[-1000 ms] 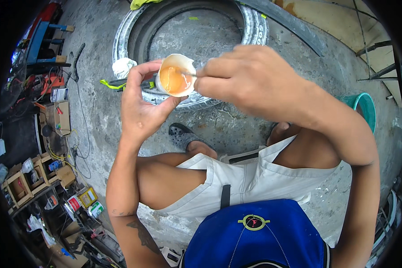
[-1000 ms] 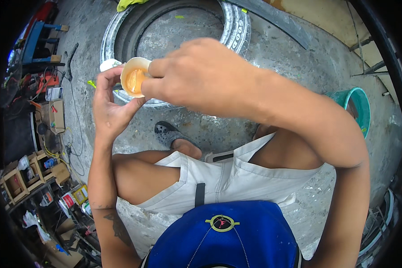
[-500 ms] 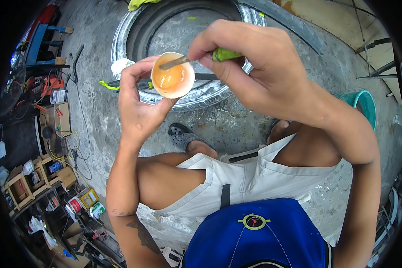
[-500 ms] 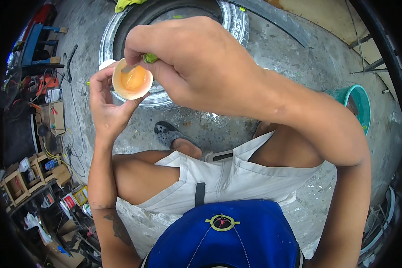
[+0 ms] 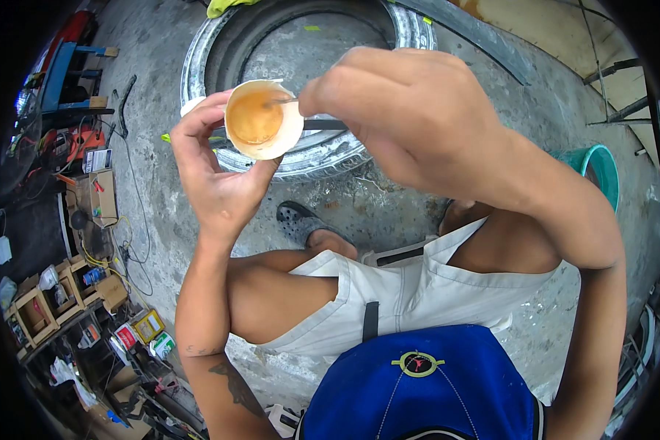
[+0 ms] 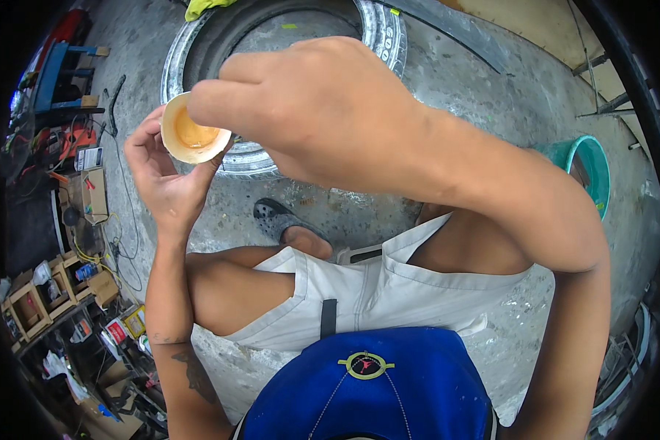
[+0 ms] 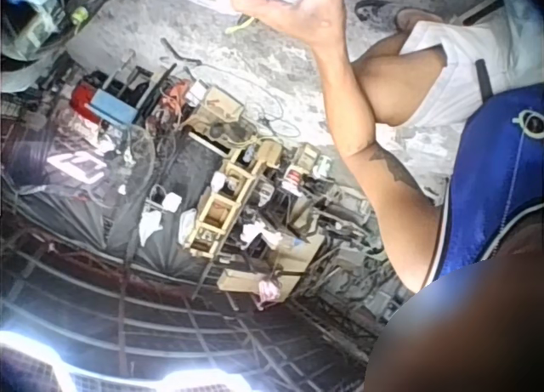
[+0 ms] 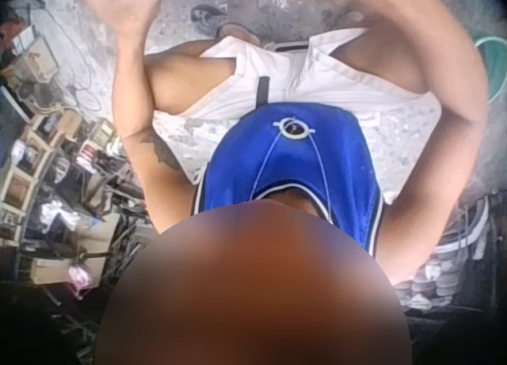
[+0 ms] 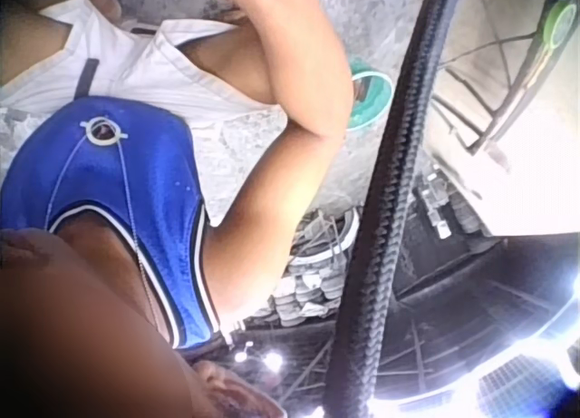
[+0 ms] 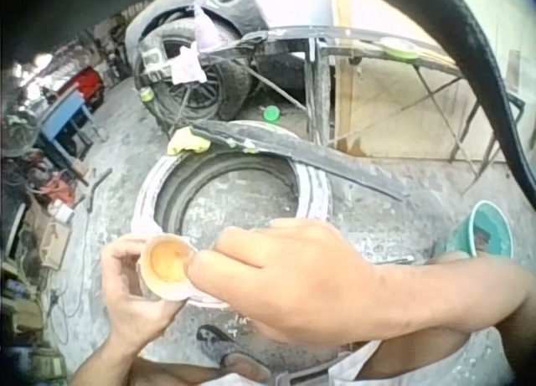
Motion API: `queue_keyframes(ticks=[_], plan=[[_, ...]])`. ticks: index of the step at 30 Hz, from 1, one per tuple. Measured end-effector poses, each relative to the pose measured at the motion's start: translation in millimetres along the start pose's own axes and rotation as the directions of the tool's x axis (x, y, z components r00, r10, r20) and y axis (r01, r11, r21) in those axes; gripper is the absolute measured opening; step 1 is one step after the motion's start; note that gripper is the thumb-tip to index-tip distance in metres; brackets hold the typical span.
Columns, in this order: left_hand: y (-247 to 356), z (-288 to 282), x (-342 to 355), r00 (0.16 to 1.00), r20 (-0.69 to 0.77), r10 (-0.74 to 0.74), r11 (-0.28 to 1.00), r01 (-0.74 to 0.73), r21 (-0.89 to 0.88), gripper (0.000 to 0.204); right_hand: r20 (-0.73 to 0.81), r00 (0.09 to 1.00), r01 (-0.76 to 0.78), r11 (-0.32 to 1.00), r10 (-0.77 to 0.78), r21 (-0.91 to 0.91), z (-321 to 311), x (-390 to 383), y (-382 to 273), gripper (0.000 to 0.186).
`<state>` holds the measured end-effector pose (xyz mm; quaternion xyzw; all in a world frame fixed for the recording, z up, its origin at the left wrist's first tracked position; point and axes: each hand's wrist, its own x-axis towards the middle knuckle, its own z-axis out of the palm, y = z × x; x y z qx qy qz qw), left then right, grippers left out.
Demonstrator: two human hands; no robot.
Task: Mixing repair chemicals in a cup and applying masking tape to a car trim piece.
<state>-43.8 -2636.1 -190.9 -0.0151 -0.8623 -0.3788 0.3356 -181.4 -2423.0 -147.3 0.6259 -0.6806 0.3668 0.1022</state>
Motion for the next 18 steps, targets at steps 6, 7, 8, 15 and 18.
queue_keyframes(ticks=[6,7,8,15,18], plan=[[1.8,0.8,-0.3,0.999,0.036,-0.031,0.998,0.033,-0.053,0.068,-0.093,0.986,0.151,0.982,-0.141,0.115,5.6,-3.3,10.1,0.029],[0.7,0.3,-1.2,0.999,0.038,-0.035,0.998,0.036,-0.041,0.067,-0.1,0.988,0.119,0.992,-0.114,0.048,4.9,-2.4,10.2,0.028],[-0.2,0.5,-1.4,0.999,0.037,-0.039,0.999,0.04,-0.029,0.066,-0.107,0.99,0.088,0.996,-0.089,-0.018,4.6,-1.4,10.7,0.028],[0.3,-0.3,-3.9,0.969,0.108,-0.223,0.975,0.224,0.002,0.065,-0.124,0.99,-0.029,0.955,0.068,0.294,6.6,-1.5,0.6,0.028],[1.4,0.7,-3.6,0.973,0.102,-0.208,0.978,0.21,-0.009,0.066,0.008,0.996,-0.091,0.994,0.091,0.062,1.6,-1.6,1.2,0.027]])
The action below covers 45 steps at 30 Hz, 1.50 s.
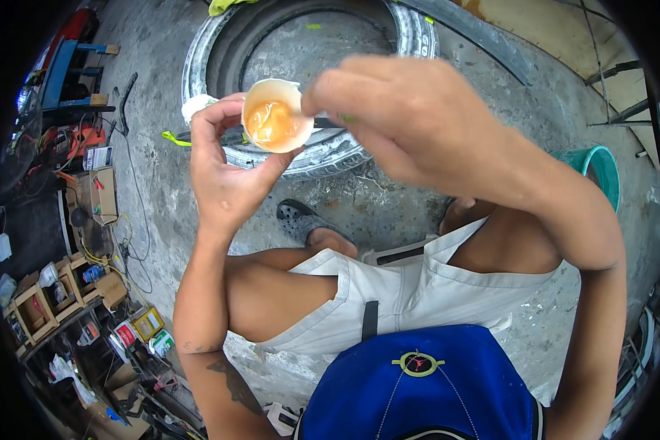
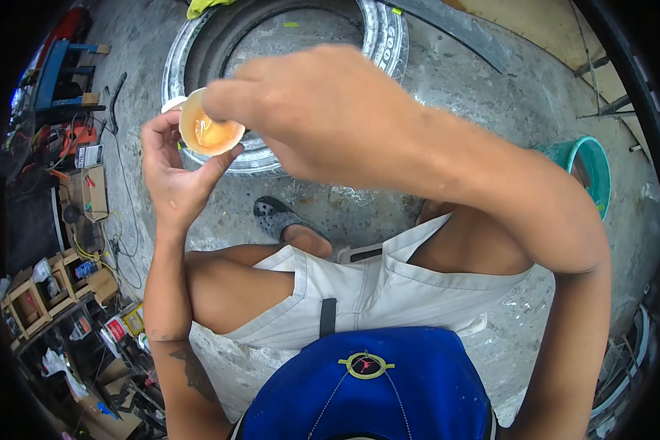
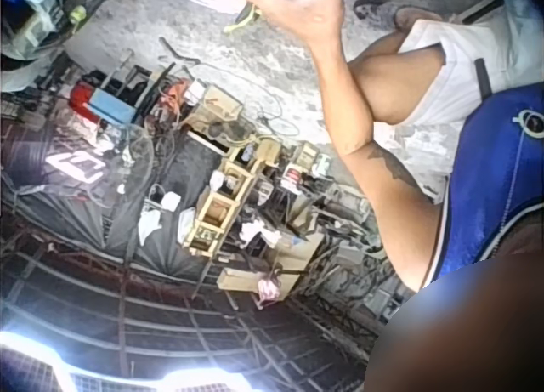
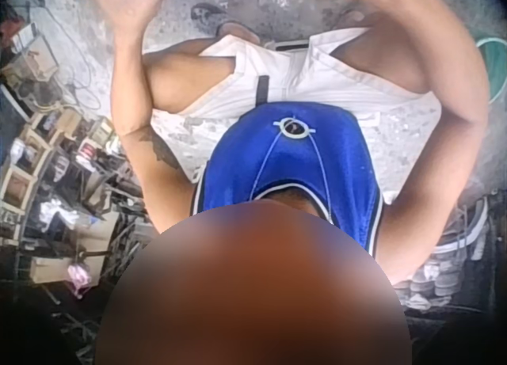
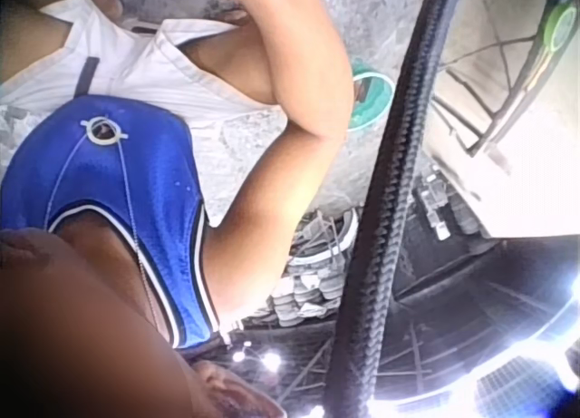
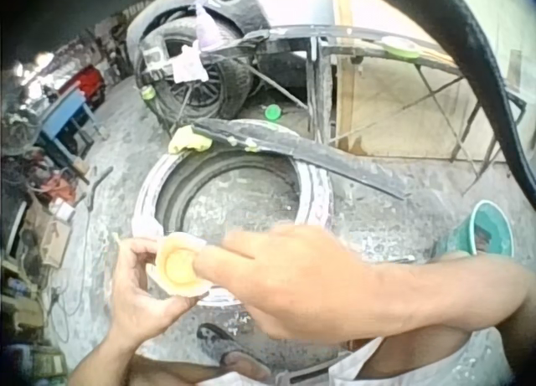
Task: Mixing repair chemicals in a cup and applying masking tape to a car trim piece.
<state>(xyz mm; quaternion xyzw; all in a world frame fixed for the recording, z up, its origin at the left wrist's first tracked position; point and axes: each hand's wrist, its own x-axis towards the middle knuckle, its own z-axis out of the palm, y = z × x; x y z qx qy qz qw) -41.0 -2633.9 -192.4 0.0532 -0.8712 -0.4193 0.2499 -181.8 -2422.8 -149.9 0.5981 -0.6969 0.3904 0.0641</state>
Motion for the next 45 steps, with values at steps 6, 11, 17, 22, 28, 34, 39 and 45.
queue_keyframes(ticks=[6,11,17,22,28,34,39,45], plan=[[5.5,2.2,1.5,0.998,0.019,0.063,0.996,-0.064,0.056,0.066,-0.094,0.996,0.008,0.976,0.013,0.218,3.2,-1.2,-0.1,0.025],[-0.3,2.8,0.6,0.998,0.038,0.043,0.997,-0.045,0.058,0.065,-0.002,1.0,0.014,0.965,-0.014,0.261,5.3,-3.8,-3.3,0.027],[0.2,2.9,0.0,0.998,0.054,0.028,0.996,-0.032,0.085,0.065,0.119,0.993,-0.034,0.987,0.015,0.157,4.3,-5.3,-3.9,0.028],[-0.1,2.5,1.1,0.997,0.044,0.056,0.996,-0.059,0.061,0.064,-0.137,0.982,0.157,0.956,-0.126,0.249,-3.2,0.9,18.4,0.024],[0.4,2.6,1.2,0.99,-0.045,0.135,0.99,-0.133,0.048,0.066,-0.149,0.981,0.16,0.954,-0.125,0.254,-2.0,-2.0,-0.8,0.028],[2.4,0.1,3.0,0.974,-0.066,0.218,0.972,-0.211,0.098,0.067,-0.029,0.993,0.117,0.992,-0.118,-0.044,-2.7,-2.0,-1.9,0.031],[3.0,2.1,2.6,0.977,-0.063,0.205,0.977,-0.2,0.077,0.068,-0.024,0.986,0.168,0.986,-0.168,-0.004,3.7,-7.1,1.1,0.03],[3.7,0.9,2.4,0.982,-0.063,0.176,0.984,-0.175,0.027,0.067,-0.005,0.963,0.269,0.963,-0.269,-0.007,-2.7,-6.1,-3.5,0.028]])
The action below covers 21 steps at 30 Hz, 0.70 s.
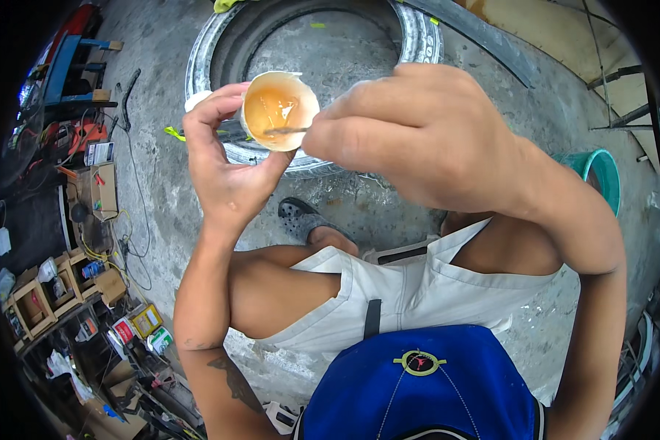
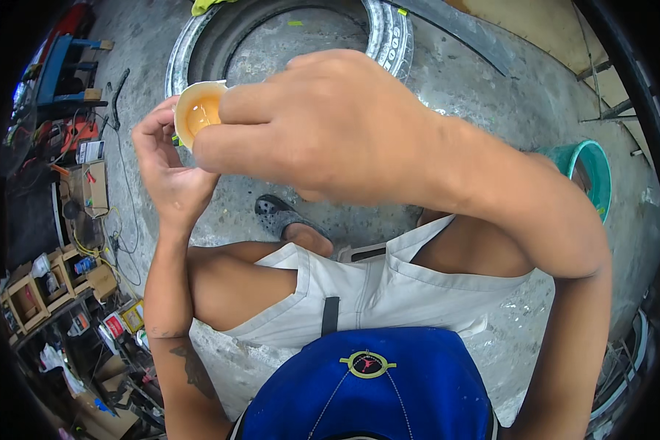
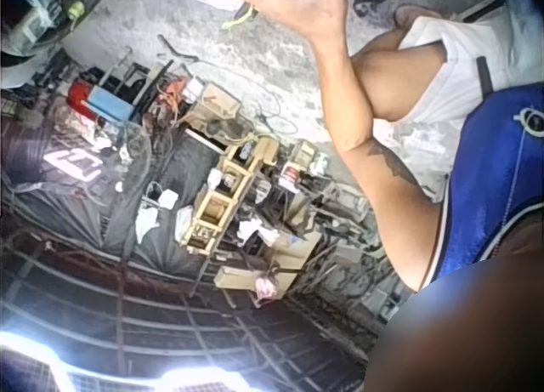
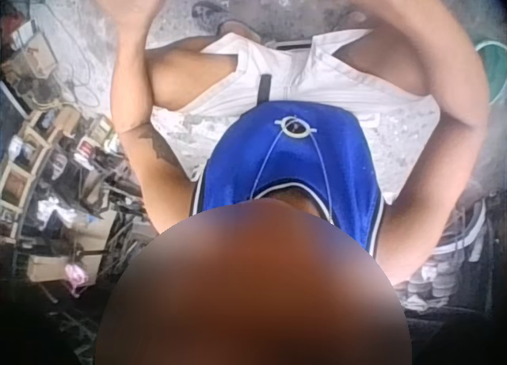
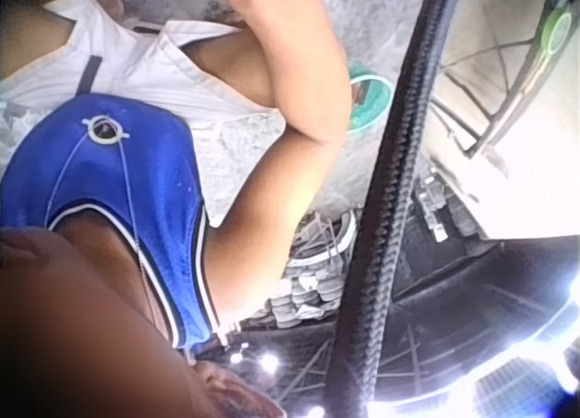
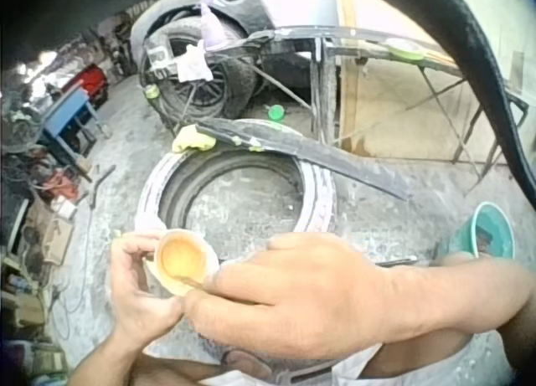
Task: Mixing repair chemicals in a cup and applying masking tape to a car trim piece.
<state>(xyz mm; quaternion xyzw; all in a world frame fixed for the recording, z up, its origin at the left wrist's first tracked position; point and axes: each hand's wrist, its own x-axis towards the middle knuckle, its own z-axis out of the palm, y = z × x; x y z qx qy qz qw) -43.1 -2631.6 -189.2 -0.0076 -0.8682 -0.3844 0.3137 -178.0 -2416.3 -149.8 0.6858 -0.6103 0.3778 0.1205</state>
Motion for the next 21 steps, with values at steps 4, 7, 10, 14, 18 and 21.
queue_keyframes(ticks=[4,7,10,14,18,21], plan=[[-0.1,-0.1,0.3,1.0,0.02,-0.005,0.999,0.004,0.038,0.065,-0.076,0.997,-0.015,0.994,0.007,-0.107,-0.8,-0.1,6.9,0.029],[-3.7,-1.4,-2.6,0.999,0.044,-0.031,0.998,0.029,0.051,0.065,0.105,0.987,-0.105,0.982,0.122,-0.155,4.7,0.2,2.8,0.03],[-2.5,-0.3,-3.5,0.996,0.044,-0.077,0.997,0.076,0.027,0.064,0.019,0.976,-0.215,0.96,0.215,0.181,7.3,0.7,-2.8,0.032],[-1.3,-0.4,-2.8,0.998,0.04,-0.05,0.998,0.049,0.031,0.065,-0.037,0.976,-0.217,0.976,0.216,-0.008,4.8,0.4,1.4,0.03],[-1.8,-1.0,-4.1,0.998,0.022,-0.062,0.998,0.062,0.03,0.066,-0.047,0.966,-0.24,0.948,0.255,0.211,4.8,1.2,-0.1,0.028],[-2.7,-1.2,-1.4,0.999,0.029,-0.029,0.999,0.027,0.044,0.067,-0.052,0.963,-0.251,0.953,0.263,0.169,8.3,-2.0,-1.0,0.026]])
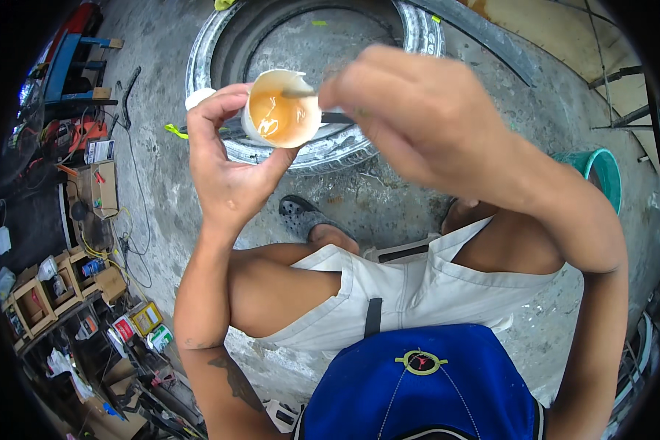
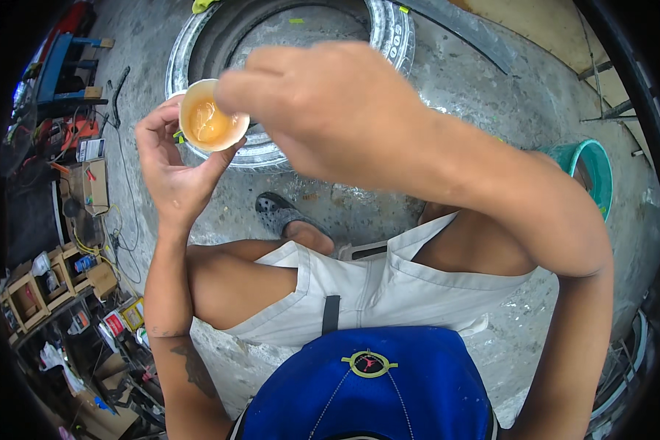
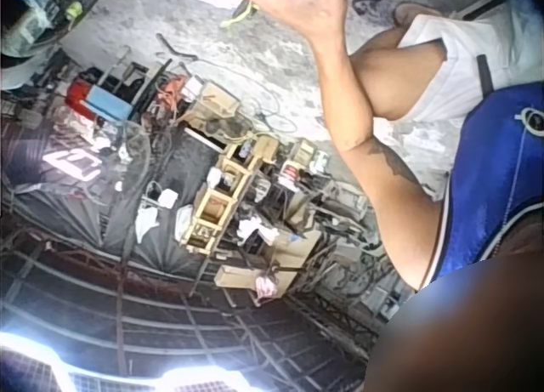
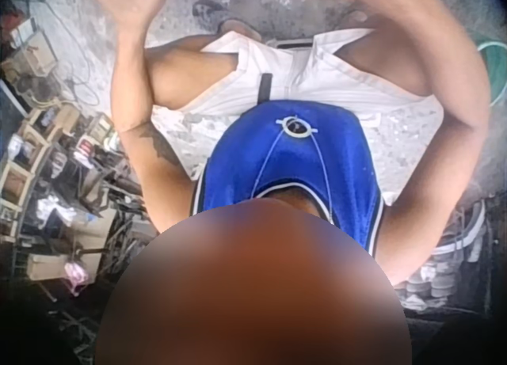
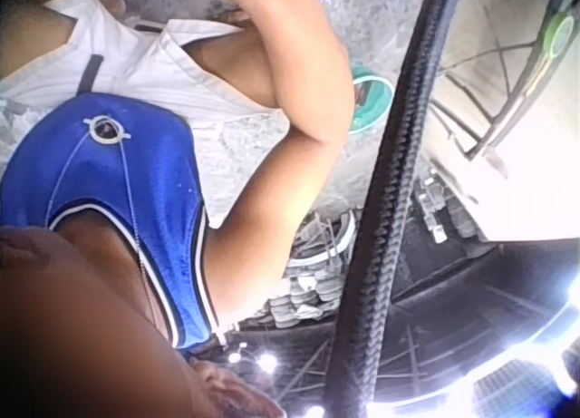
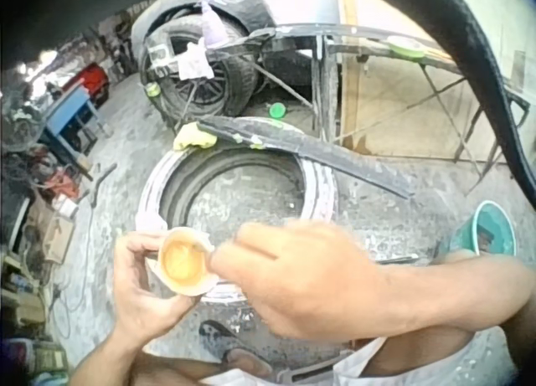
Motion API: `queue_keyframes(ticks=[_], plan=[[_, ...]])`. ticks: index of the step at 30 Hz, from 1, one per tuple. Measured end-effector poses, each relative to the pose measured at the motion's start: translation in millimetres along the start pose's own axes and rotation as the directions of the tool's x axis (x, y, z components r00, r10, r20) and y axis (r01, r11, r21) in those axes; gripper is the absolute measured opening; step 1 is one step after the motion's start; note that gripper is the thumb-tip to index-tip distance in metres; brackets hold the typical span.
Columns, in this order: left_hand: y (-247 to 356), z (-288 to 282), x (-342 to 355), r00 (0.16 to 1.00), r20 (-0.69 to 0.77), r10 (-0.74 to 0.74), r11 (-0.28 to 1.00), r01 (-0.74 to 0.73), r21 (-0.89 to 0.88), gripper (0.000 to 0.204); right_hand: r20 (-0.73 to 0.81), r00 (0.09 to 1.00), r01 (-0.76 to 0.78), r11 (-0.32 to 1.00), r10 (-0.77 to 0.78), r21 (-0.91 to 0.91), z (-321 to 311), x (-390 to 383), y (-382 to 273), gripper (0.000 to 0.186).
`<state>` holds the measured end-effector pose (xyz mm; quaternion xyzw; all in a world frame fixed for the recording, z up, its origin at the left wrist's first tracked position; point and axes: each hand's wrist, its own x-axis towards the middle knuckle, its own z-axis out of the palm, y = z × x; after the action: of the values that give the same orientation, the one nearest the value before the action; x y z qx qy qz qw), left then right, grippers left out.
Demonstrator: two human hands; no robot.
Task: Mixing repair chemicals in a cup and applying masking tape to a car trim piece.
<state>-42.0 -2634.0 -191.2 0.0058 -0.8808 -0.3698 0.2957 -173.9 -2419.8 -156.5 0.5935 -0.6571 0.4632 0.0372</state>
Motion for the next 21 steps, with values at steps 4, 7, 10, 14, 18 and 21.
queue_keyframes(ticks=[4,7,10,14,18,21], plan=[[0.2,-0.8,-2.5,0.999,0.004,-0.041,0.999,0.041,-0.02,0.067,-0.031,0.999,-0.017,0.989,0.022,0.146,0.9,2.8,-1.7,0.025],[0.0,-1.3,-1.9,1.0,0.0,-0.005,1.0,0.005,-0.011,0.067,0.026,0.999,-0.037,0.997,0.039,-0.065,-0.9,3.2,-2.1,0.025],[0.3,0.4,-1.8,1.0,0.013,-0.028,0.999,0.029,-0.022,0.067,-0.014,0.999,0.05,0.994,-0.048,0.097,0.8,1.4,0.7,0.026],[1.3,-0.7,-2.3,0.999,-0.018,-0.031,0.996,0.029,-0.08,0.067,-0.073,0.995,0.068,0.997,-0.066,0.029,-12.1,7.4,-1.4,0.027],[-0.4,-1.9,-2.4,1.0,-0.024,-0.016,0.993,0.013,-0.115,0.068,0.022,0.995,0.096,0.994,-0.097,0.042,-9.9,4.0,1.5,0.029],[-1.3,-2.1,-1.0,1.0,0.001,0.024,0.995,-0.023,-0.097,0.069,0.213,0.968,0.18,0.96,-0.134,-0.214,-14.0,5.4,1.7,0.033]])
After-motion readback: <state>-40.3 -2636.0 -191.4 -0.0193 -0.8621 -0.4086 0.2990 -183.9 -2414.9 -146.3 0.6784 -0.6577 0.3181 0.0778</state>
